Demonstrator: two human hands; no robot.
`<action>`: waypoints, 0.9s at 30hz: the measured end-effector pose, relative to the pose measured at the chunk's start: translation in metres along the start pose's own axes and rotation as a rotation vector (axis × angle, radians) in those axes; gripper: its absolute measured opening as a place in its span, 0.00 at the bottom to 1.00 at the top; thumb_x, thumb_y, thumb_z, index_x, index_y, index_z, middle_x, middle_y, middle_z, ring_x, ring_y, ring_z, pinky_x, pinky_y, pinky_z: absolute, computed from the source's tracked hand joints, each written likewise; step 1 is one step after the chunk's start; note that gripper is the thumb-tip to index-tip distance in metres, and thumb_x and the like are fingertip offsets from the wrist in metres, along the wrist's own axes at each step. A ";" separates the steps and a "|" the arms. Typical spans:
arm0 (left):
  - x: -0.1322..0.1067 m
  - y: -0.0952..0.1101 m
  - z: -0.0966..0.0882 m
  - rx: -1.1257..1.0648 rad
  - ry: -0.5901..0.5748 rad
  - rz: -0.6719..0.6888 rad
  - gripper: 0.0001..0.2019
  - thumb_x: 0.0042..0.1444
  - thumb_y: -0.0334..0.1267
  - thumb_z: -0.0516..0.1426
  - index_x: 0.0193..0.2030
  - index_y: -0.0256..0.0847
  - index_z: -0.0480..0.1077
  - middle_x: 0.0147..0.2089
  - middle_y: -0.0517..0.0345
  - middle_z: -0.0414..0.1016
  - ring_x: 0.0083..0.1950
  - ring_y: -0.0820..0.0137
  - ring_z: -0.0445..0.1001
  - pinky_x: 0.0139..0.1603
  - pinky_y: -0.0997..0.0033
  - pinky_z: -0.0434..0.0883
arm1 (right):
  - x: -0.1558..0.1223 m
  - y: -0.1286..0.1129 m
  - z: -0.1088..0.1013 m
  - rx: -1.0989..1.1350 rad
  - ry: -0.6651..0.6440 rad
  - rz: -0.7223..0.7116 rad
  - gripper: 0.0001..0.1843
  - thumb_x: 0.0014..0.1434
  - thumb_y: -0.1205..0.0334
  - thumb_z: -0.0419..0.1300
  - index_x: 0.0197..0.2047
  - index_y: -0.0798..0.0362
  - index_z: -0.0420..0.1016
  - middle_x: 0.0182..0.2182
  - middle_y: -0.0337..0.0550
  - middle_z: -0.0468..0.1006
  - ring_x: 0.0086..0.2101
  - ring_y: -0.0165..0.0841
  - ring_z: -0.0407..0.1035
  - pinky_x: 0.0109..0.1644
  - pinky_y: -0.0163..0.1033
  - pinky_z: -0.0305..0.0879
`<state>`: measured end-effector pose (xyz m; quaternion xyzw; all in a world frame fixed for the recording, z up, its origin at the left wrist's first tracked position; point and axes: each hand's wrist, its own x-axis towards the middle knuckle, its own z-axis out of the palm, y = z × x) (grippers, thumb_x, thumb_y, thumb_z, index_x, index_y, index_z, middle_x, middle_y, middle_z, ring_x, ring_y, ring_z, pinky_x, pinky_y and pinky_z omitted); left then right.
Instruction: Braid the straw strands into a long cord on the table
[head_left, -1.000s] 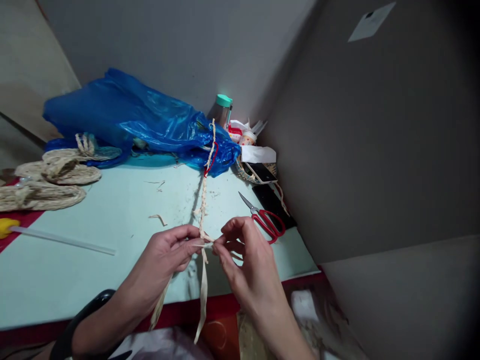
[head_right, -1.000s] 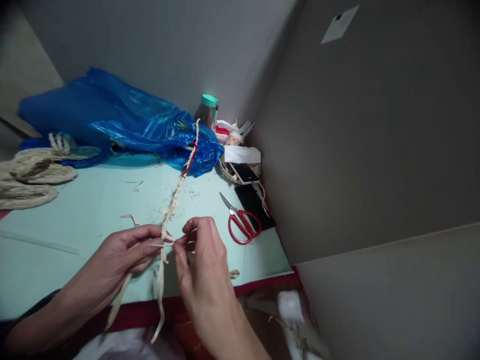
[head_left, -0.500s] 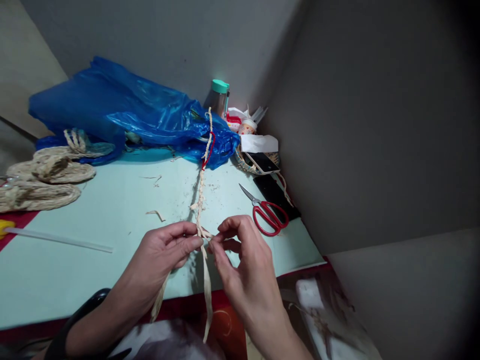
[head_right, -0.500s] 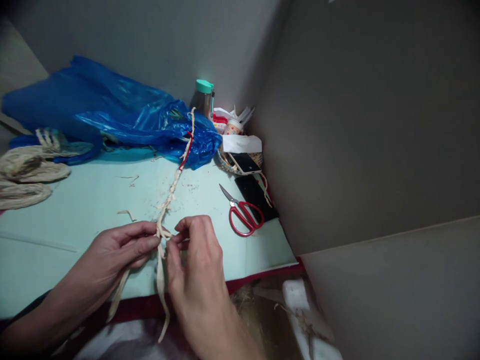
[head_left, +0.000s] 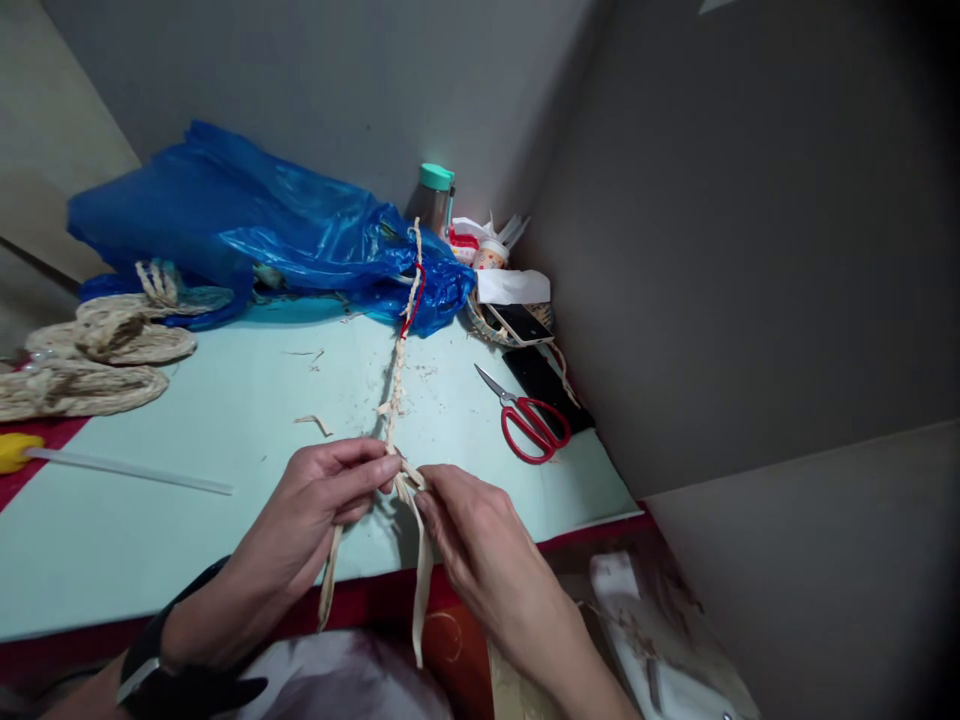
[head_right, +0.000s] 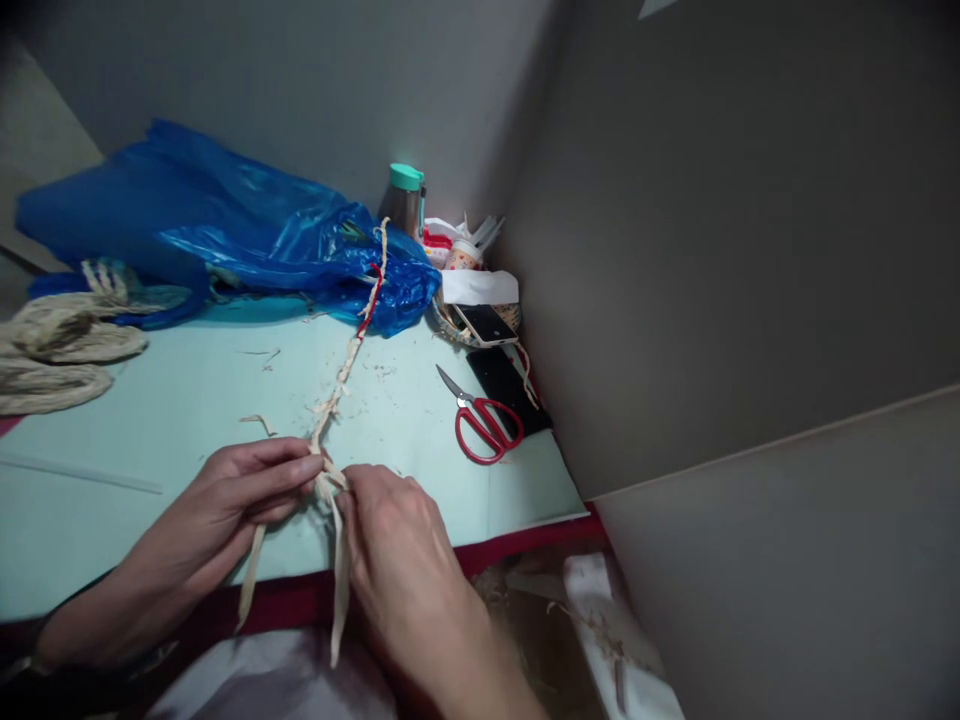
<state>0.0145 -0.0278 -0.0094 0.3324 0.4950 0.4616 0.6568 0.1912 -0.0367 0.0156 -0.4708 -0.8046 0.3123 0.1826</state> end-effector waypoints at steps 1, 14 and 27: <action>0.000 0.000 0.000 -0.001 -0.002 -0.006 0.10 0.49 0.41 0.66 0.29 0.35 0.76 0.25 0.62 0.67 0.21 0.83 0.49 0.21 0.80 0.43 | -0.001 0.001 0.000 -0.009 -0.013 0.010 0.11 0.70 0.65 0.45 0.42 0.52 0.67 0.36 0.43 0.71 0.35 0.34 0.65 0.40 0.39 0.62; -0.002 -0.012 0.007 0.004 0.035 0.025 0.09 0.50 0.40 0.65 0.31 0.35 0.78 0.19 0.66 0.61 0.21 0.82 0.47 0.23 0.81 0.49 | -0.013 -0.012 0.031 -0.187 0.301 -0.055 0.10 0.66 0.70 0.47 0.35 0.52 0.64 0.28 0.40 0.69 0.27 0.32 0.64 0.31 0.37 0.55; -0.010 -0.018 -0.001 0.036 0.021 -0.054 0.13 0.50 0.41 0.65 0.40 0.37 0.79 0.28 0.61 0.73 0.23 0.81 0.58 0.22 0.82 0.55 | -0.022 -0.011 0.076 -0.625 0.411 -0.136 0.18 0.48 0.80 0.50 0.41 0.53 0.62 0.27 0.40 0.69 0.24 0.36 0.66 0.25 0.39 0.55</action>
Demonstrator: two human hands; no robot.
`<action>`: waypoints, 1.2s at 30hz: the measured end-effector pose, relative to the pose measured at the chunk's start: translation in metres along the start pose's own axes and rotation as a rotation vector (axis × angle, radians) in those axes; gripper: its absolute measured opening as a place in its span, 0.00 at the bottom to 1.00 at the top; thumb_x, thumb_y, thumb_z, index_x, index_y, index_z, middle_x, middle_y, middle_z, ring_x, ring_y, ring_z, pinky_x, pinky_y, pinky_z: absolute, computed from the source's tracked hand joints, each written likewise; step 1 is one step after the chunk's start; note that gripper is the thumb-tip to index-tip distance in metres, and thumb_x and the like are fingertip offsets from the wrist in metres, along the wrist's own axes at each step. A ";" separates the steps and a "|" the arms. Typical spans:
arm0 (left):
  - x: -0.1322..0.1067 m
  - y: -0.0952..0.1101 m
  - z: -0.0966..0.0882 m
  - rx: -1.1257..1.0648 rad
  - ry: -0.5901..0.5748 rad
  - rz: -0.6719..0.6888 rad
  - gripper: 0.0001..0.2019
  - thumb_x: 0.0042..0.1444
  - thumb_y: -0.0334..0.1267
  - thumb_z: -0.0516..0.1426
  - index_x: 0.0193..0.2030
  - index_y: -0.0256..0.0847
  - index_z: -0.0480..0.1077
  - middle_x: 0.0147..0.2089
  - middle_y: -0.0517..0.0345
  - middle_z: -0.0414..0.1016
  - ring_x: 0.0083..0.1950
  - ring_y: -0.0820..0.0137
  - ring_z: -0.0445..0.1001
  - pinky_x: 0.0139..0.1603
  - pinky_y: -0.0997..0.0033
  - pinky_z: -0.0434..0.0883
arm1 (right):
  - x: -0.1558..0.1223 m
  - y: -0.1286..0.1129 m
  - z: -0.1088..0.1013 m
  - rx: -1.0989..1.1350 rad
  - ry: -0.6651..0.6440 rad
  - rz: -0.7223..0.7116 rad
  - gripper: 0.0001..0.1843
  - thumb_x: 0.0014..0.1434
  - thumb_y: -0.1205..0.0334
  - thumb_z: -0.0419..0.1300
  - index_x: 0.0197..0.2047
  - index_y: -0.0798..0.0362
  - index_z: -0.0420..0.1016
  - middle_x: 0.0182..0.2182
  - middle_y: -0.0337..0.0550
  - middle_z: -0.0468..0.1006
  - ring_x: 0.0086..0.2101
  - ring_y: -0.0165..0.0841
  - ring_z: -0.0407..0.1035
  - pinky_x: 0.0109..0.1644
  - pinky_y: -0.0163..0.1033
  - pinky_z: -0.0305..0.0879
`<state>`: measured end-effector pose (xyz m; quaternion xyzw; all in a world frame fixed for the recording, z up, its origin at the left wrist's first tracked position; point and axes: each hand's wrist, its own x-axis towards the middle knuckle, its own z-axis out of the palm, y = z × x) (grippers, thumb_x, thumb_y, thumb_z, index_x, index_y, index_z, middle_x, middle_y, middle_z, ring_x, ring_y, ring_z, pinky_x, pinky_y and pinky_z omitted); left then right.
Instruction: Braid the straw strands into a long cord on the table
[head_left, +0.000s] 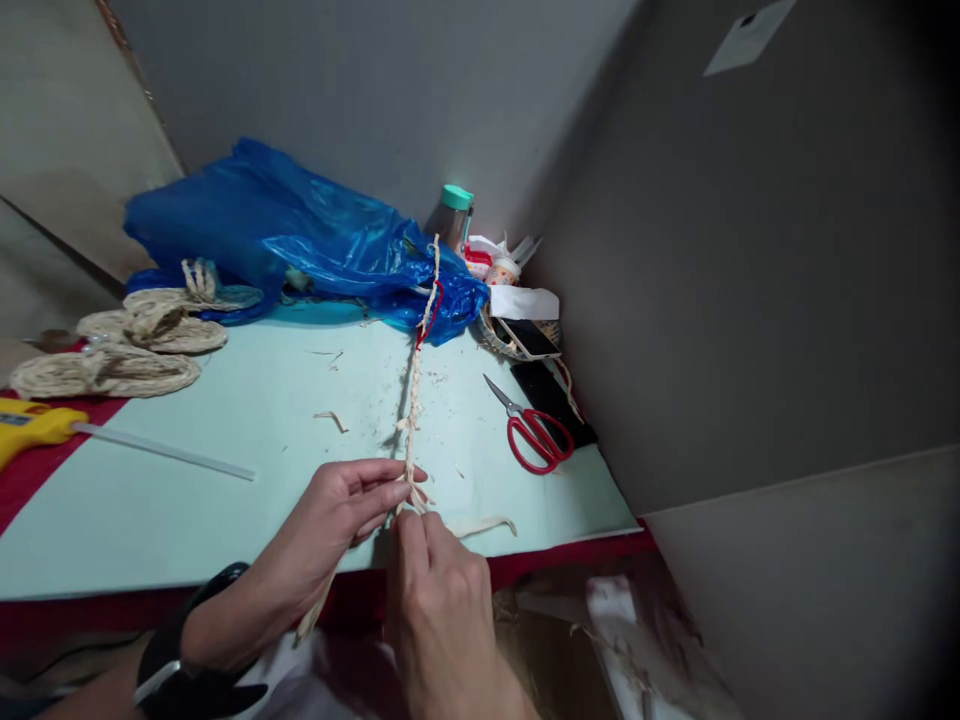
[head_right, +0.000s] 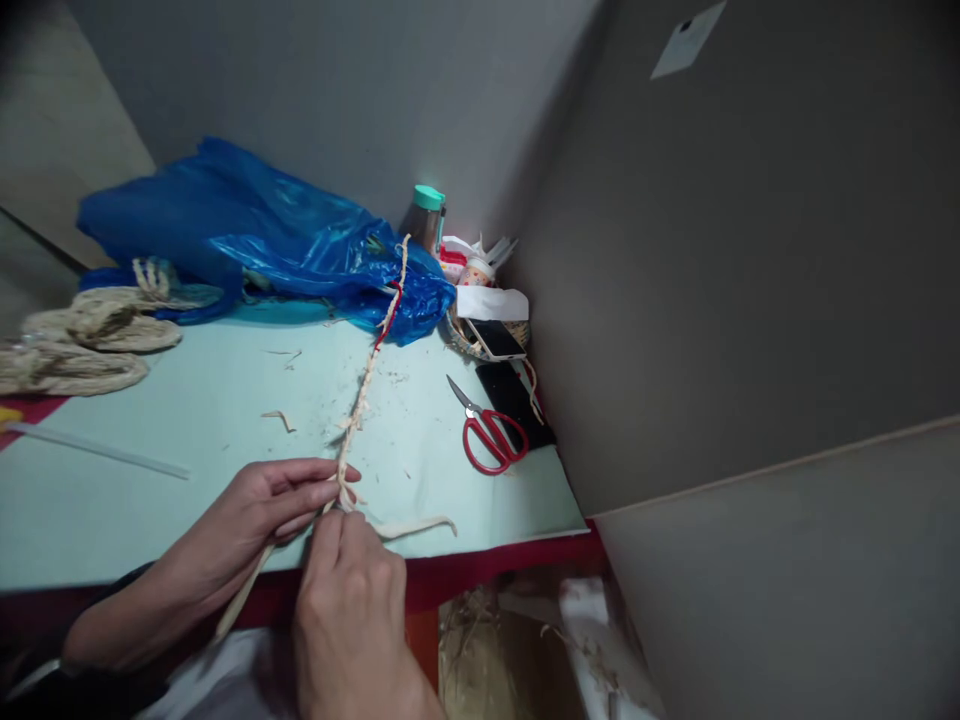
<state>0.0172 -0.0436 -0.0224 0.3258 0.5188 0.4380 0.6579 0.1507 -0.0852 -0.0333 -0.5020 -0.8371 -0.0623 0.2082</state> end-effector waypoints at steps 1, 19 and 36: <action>-0.001 0.001 0.000 -0.004 -0.004 -0.006 0.12 0.50 0.40 0.66 0.40 0.38 0.79 0.29 0.60 0.76 0.26 0.79 0.65 0.26 0.82 0.61 | 0.000 0.000 0.000 -0.002 0.009 -0.003 0.18 0.48 0.80 0.50 0.41 0.53 0.62 0.27 0.41 0.70 0.24 0.36 0.66 0.25 0.39 0.55; -0.004 0.014 -0.005 0.074 -0.053 0.090 0.20 0.52 0.40 0.63 0.51 0.36 0.73 0.40 0.54 0.82 0.45 0.64 0.77 0.48 0.70 0.69 | 0.042 0.040 -0.031 0.933 -0.262 0.245 0.14 0.67 0.59 0.53 0.54 0.52 0.66 0.36 0.42 0.77 0.36 0.32 0.71 0.39 0.35 0.65; -0.008 0.026 -0.006 0.917 -0.040 0.372 0.21 0.63 0.38 0.47 0.62 0.41 0.59 0.29 0.63 0.77 0.31 0.66 0.72 0.36 0.69 0.62 | 0.048 0.041 -0.014 0.778 -0.305 0.156 0.08 0.65 0.69 0.49 0.34 0.53 0.64 0.33 0.41 0.72 0.34 0.31 0.65 0.38 0.36 0.59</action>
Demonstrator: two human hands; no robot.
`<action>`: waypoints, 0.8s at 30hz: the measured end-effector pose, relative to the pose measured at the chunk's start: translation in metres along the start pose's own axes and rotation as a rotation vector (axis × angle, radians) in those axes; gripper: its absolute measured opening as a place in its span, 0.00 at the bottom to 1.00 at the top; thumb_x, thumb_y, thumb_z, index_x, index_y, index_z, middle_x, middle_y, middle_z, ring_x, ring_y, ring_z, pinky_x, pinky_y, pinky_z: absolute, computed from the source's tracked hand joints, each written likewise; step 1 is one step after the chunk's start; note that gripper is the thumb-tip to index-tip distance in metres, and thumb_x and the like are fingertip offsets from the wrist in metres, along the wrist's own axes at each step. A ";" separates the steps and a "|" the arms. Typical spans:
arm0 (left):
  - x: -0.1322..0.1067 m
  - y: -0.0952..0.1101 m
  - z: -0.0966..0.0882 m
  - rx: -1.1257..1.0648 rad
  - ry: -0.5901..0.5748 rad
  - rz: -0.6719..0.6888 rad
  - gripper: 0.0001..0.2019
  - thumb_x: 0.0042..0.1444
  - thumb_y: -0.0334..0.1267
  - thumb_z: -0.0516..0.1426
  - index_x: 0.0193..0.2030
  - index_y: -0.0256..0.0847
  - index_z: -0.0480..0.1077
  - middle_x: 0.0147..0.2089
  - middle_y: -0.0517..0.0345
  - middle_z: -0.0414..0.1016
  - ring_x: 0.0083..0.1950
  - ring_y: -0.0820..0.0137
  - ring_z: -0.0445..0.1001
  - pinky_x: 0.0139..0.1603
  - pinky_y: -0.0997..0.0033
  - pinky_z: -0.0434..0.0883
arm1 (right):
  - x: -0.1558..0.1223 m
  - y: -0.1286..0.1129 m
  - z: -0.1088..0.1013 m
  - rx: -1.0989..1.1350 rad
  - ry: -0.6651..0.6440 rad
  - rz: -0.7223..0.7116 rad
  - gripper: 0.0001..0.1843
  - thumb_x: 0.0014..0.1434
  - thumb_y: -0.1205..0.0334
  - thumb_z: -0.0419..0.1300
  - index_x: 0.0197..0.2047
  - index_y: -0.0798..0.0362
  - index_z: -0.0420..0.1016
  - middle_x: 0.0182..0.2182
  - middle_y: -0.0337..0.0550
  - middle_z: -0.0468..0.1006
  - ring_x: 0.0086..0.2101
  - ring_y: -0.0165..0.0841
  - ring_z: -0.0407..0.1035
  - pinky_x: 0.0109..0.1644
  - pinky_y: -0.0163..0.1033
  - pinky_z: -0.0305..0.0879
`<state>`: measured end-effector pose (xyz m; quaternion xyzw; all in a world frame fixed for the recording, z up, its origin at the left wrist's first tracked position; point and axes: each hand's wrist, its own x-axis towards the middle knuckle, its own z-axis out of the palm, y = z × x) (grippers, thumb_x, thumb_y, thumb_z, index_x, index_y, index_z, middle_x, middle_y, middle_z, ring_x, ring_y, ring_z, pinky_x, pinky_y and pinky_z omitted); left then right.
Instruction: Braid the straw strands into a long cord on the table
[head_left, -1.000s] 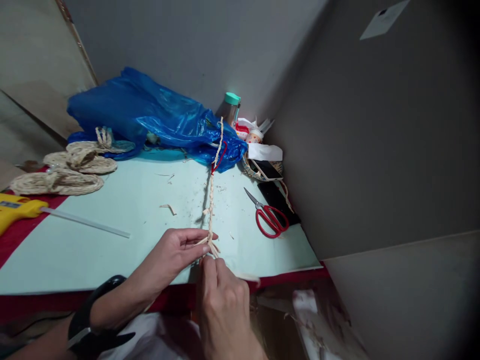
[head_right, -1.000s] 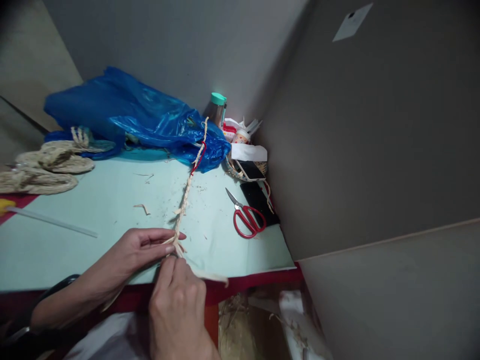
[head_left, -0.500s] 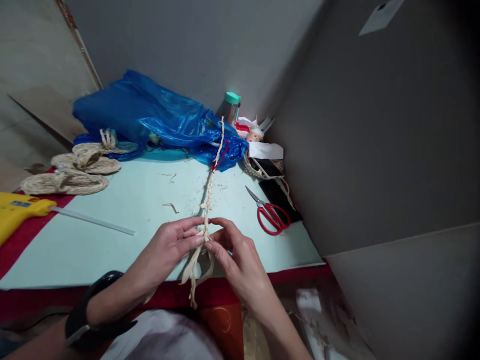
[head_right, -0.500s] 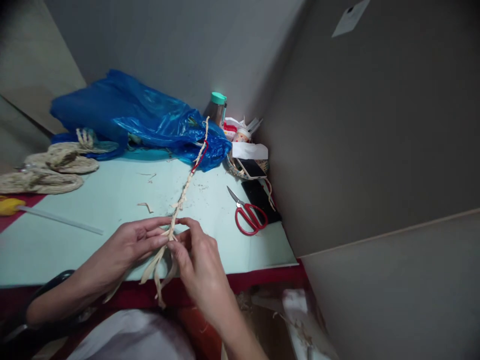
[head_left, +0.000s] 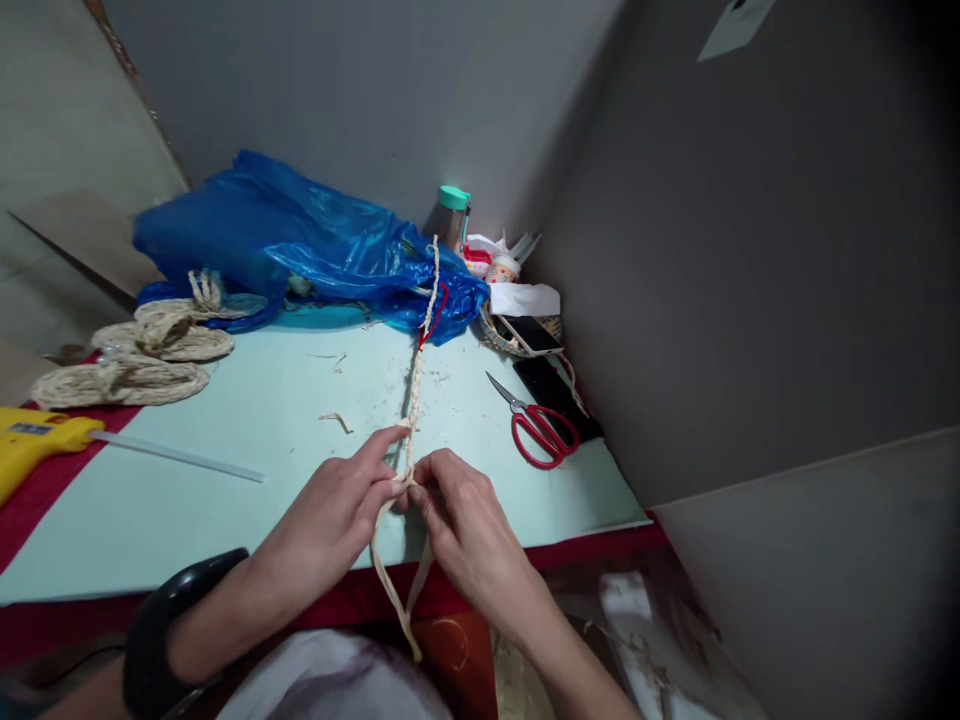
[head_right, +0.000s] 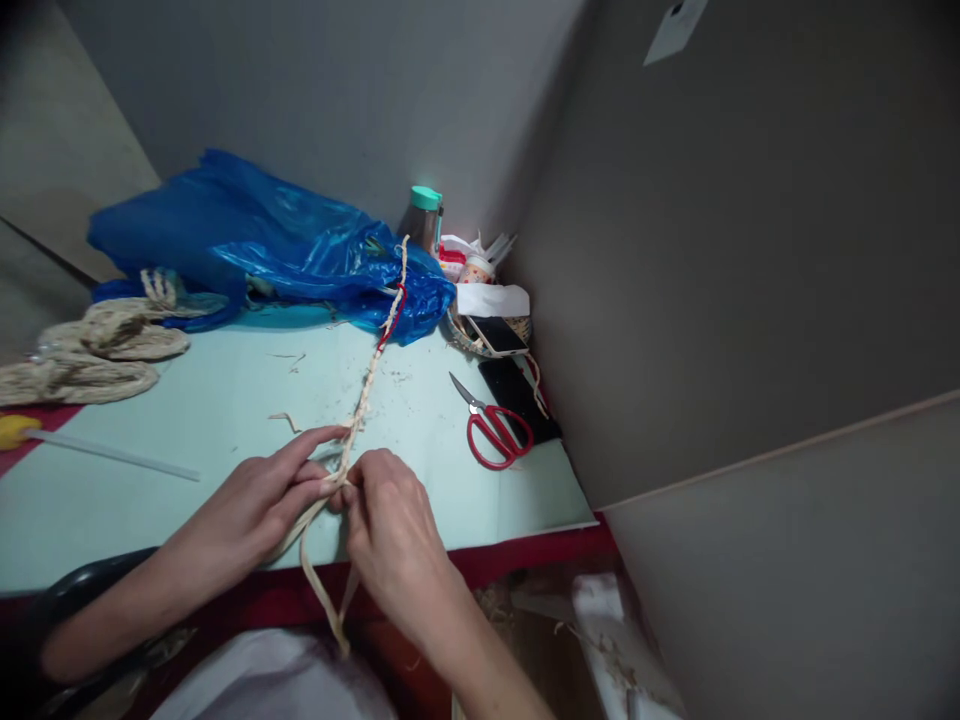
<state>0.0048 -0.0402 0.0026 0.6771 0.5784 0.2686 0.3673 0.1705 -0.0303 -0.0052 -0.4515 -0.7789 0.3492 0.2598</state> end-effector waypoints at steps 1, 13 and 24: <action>0.000 0.000 0.000 -0.020 -0.007 0.001 0.21 0.63 0.38 0.47 0.62 0.41 0.59 0.30 0.63 0.77 0.32 0.66 0.73 0.37 0.69 0.63 | 0.000 0.001 0.001 0.028 -0.004 -0.001 0.08 0.66 0.69 0.48 0.34 0.53 0.64 0.33 0.41 0.73 0.34 0.31 0.65 0.38 0.36 0.60; -0.004 -0.013 0.006 -0.491 -0.051 -0.177 0.24 0.60 0.42 0.52 0.61 0.43 0.53 0.30 0.61 0.76 0.37 0.63 0.75 0.44 0.65 0.66 | 0.000 0.005 0.013 0.344 -0.023 0.085 0.10 0.67 0.62 0.48 0.39 0.53 0.69 0.26 0.34 0.73 0.27 0.27 0.63 0.34 0.32 0.56; -0.021 -0.020 0.015 0.160 0.214 0.006 0.11 0.64 0.41 0.47 0.50 0.43 0.64 0.30 0.59 0.79 0.30 0.64 0.77 0.33 0.69 0.63 | -0.005 0.003 0.039 0.397 0.237 0.176 0.13 0.63 0.59 0.53 0.32 0.55 0.74 0.22 0.36 0.72 0.23 0.28 0.63 0.29 0.32 0.58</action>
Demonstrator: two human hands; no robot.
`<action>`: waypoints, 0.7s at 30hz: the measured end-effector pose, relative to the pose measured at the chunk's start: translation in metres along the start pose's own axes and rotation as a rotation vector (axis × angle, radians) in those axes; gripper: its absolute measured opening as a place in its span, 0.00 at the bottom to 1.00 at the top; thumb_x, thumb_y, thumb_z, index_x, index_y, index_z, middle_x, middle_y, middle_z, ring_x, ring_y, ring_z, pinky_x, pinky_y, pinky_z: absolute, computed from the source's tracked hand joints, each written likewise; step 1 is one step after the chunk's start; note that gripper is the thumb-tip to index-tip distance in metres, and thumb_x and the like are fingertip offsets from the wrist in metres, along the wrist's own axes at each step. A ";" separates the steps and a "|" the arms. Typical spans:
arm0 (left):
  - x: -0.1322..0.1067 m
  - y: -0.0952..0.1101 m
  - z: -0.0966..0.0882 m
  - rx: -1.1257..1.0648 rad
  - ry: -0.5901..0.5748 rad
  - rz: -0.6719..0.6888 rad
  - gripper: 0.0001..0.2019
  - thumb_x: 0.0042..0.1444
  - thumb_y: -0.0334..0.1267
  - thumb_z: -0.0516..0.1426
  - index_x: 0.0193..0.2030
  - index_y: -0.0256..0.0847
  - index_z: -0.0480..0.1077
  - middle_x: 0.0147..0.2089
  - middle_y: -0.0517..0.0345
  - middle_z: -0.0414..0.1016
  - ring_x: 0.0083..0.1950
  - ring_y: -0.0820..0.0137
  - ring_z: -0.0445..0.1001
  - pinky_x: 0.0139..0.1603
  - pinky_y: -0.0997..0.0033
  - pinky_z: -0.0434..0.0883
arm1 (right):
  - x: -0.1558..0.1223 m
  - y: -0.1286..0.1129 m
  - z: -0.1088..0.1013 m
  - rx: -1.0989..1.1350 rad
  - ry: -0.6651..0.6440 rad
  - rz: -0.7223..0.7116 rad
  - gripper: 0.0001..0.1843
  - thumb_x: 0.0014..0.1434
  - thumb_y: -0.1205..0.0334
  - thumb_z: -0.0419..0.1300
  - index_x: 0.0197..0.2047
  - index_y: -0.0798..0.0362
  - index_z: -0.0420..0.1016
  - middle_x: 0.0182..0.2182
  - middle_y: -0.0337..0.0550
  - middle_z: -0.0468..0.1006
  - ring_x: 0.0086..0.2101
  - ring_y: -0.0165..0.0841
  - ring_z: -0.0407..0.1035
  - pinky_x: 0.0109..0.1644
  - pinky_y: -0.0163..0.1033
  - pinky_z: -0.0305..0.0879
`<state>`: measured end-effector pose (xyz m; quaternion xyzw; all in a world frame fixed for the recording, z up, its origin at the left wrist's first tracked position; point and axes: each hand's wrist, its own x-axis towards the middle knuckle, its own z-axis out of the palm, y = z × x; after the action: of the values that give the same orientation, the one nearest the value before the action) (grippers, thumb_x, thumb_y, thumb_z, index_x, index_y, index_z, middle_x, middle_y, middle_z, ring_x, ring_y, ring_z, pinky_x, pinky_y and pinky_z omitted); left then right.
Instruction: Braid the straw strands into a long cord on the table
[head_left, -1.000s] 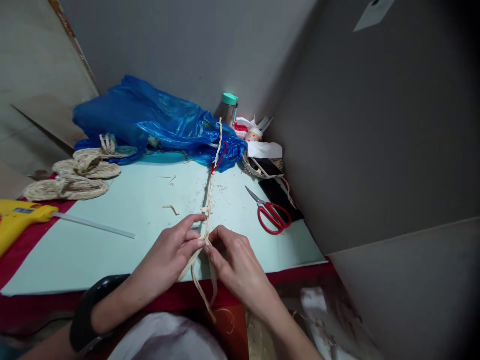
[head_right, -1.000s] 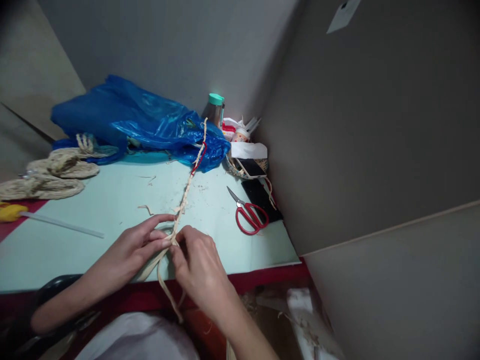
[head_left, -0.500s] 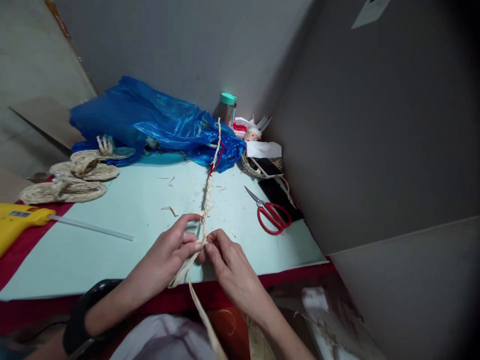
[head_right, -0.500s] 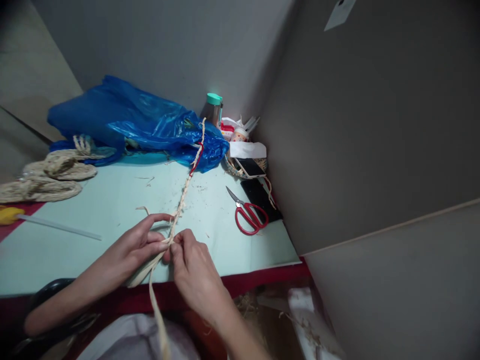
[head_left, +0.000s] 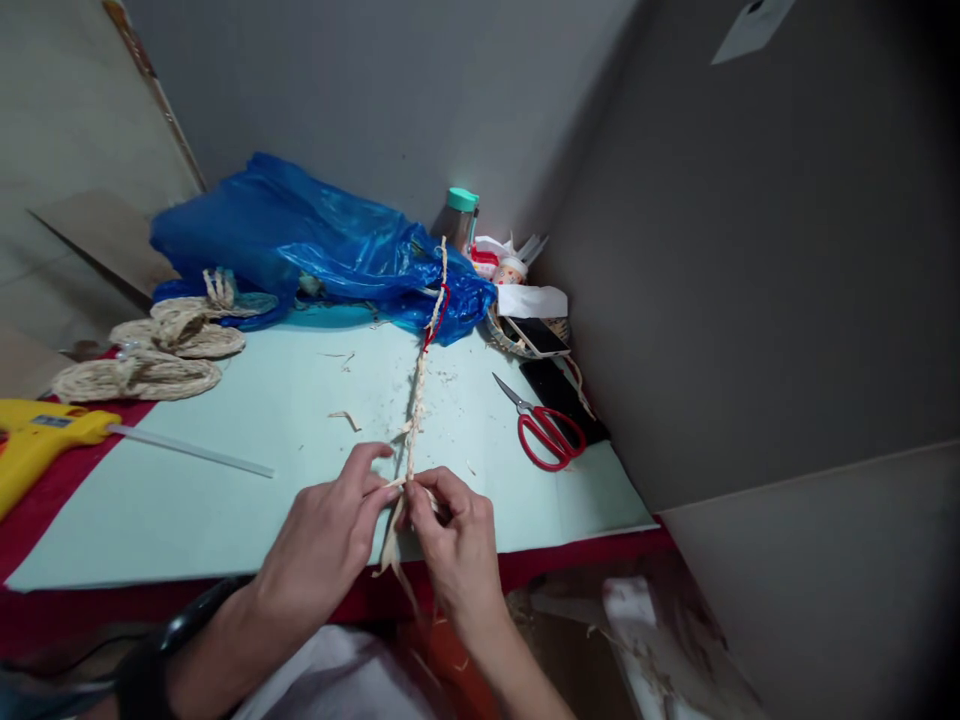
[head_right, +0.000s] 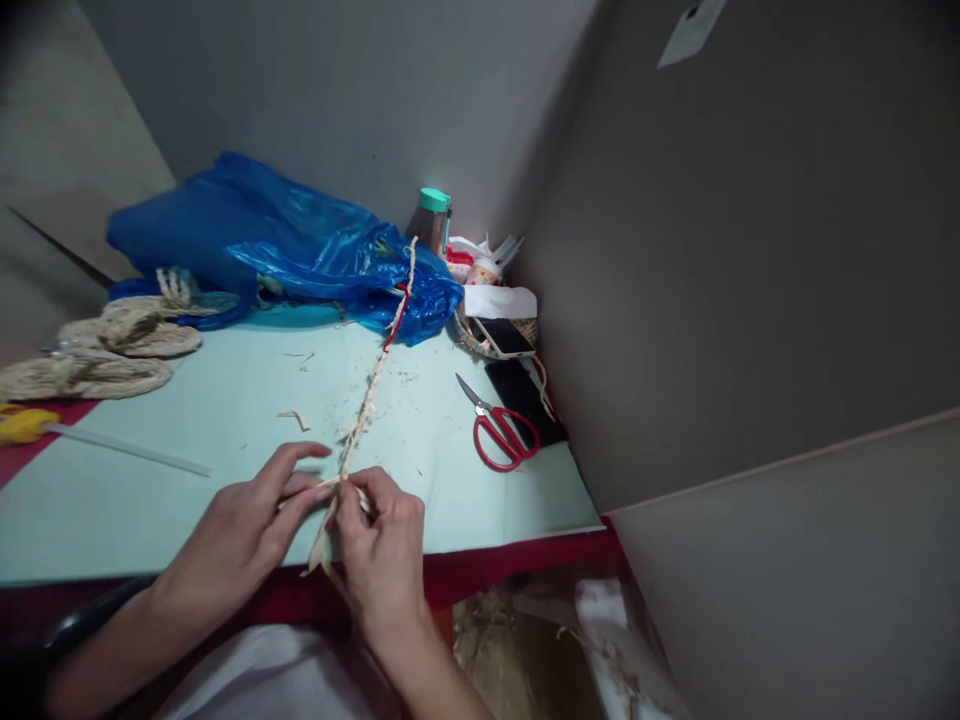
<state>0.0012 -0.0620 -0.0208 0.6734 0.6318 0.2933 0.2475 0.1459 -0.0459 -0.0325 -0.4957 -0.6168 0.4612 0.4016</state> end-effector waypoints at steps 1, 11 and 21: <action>-0.002 -0.002 0.001 0.080 0.026 0.047 0.09 0.65 0.39 0.47 0.45 0.43 0.67 0.30 0.58 0.79 0.30 0.64 0.77 0.32 0.69 0.63 | -0.001 0.000 0.001 0.030 0.004 -0.006 0.13 0.64 0.59 0.53 0.32 0.55 0.75 0.23 0.37 0.74 0.25 0.29 0.66 0.31 0.32 0.60; -0.019 0.006 0.007 0.423 0.235 0.556 0.10 0.62 0.24 0.50 0.44 0.32 0.72 0.30 0.52 0.76 0.32 0.66 0.74 0.35 0.67 0.67 | 0.004 -0.005 -0.005 0.250 -0.043 0.127 0.13 0.60 0.59 0.57 0.34 0.57 0.81 0.19 0.37 0.70 0.22 0.28 0.63 0.29 0.33 0.61; -0.026 -0.003 0.007 0.310 0.214 0.659 0.12 0.62 0.27 0.53 0.51 0.31 0.71 0.38 0.48 0.78 0.37 0.65 0.74 0.39 0.66 0.69 | 0.008 -0.002 -0.012 0.297 -0.094 0.117 0.10 0.57 0.59 0.61 0.32 0.57 0.79 0.26 0.41 0.75 0.29 0.30 0.66 0.36 0.33 0.63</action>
<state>0.0030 -0.0877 -0.0297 0.8356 0.4405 0.3266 -0.0325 0.1550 -0.0365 -0.0274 -0.4437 -0.5300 0.5927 0.4135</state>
